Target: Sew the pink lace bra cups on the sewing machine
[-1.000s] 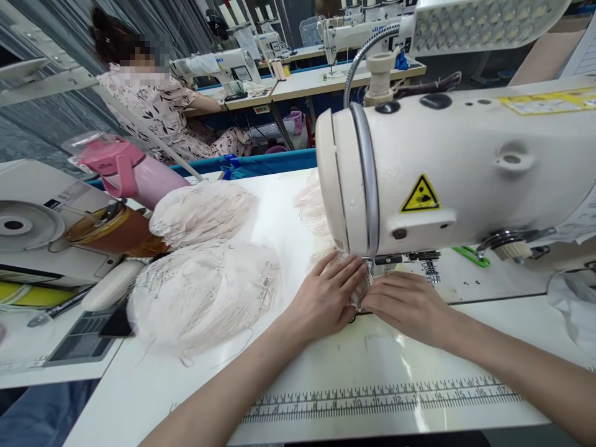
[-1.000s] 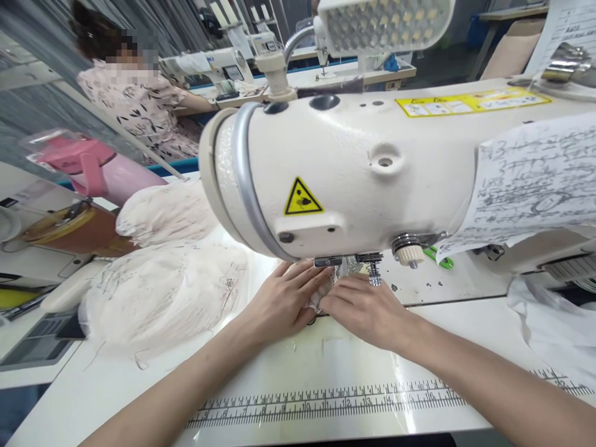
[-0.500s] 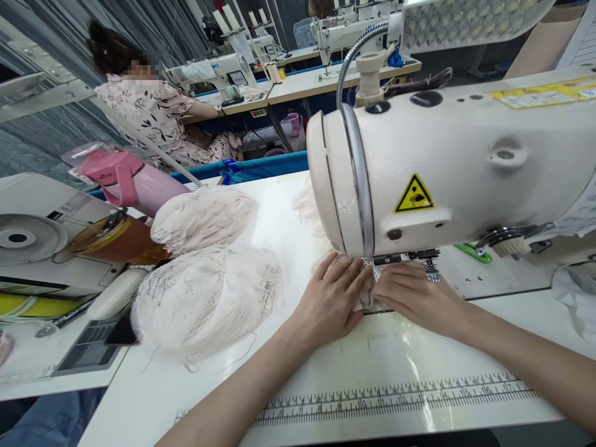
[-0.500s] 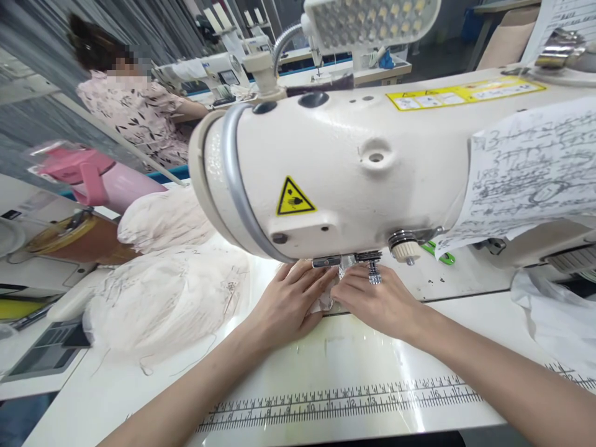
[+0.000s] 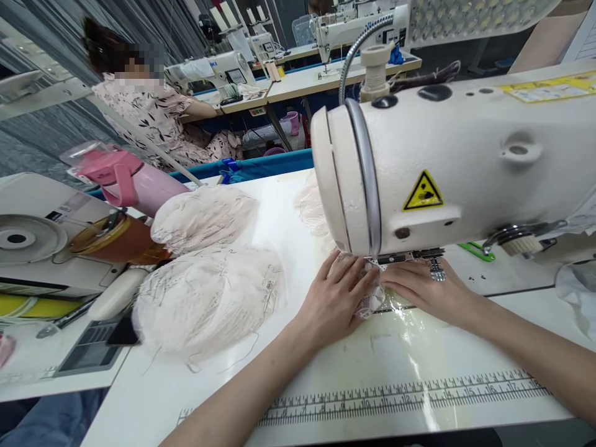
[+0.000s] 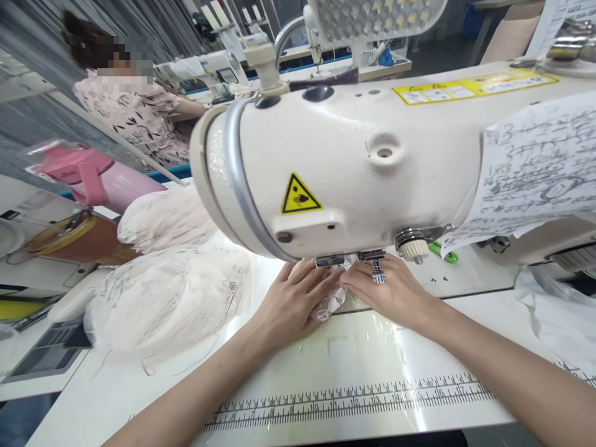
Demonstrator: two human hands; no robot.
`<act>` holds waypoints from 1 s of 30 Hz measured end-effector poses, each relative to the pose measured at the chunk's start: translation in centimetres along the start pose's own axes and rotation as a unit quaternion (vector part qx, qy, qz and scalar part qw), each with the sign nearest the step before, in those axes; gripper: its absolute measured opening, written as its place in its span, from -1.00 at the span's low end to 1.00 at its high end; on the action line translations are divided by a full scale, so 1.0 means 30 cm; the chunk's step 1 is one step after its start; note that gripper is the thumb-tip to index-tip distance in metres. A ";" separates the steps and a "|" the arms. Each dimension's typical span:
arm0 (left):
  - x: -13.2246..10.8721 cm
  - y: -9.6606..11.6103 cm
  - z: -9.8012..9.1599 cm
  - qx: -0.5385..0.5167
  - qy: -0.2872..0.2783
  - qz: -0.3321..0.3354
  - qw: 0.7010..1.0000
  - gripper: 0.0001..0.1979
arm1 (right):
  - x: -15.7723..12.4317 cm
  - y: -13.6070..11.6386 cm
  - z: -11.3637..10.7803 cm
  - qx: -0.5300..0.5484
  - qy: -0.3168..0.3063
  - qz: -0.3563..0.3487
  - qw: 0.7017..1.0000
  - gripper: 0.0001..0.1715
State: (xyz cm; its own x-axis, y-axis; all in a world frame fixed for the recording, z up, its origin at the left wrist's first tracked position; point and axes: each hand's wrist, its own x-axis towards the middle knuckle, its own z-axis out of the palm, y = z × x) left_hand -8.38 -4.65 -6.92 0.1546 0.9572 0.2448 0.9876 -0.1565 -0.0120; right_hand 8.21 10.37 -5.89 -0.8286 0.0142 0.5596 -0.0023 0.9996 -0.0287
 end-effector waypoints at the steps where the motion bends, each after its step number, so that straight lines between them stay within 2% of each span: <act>1: -0.002 0.001 0.001 0.000 0.013 0.014 1.000 -0.51 | -0.001 0.002 0.002 0.005 0.003 0.003 1.000 -0.71; 6: -0.010 -0.001 0.004 0.002 0.062 0.077 0.995 -0.68 | -0.011 0.000 0.018 0.068 -0.022 0.021 0.997 -0.76; 9: -0.009 -0.009 -0.001 -0.006 0.074 0.063 0.995 -0.74 | -0.013 -0.009 0.038 0.122 -0.049 0.023 0.991 -0.76; 12: -0.007 -0.019 -0.006 -0.015 0.078 0.044 0.996 -0.78 | -0.015 -0.018 0.062 0.144 -0.045 0.027 0.988 -0.73; 23: 0.000 -0.031 0.002 -0.018 0.077 0.017 0.997 -0.81 | -0.025 -0.019 0.086 0.134 -0.042 0.049 0.989 -0.78; 30: 0.003 -0.022 -0.002 -0.014 0.060 -0.006 0.998 -0.79 | -0.034 -0.001 0.097 0.151 -0.049 0.058 0.986 -0.71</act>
State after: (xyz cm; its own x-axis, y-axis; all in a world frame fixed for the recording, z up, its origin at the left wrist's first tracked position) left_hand -9.03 -4.46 -6.83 0.1361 0.9230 0.3600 0.9881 -0.1528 0.0183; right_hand 7.43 10.27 -8.87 -0.8836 0.1101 0.4551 -0.0585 0.9384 -0.3406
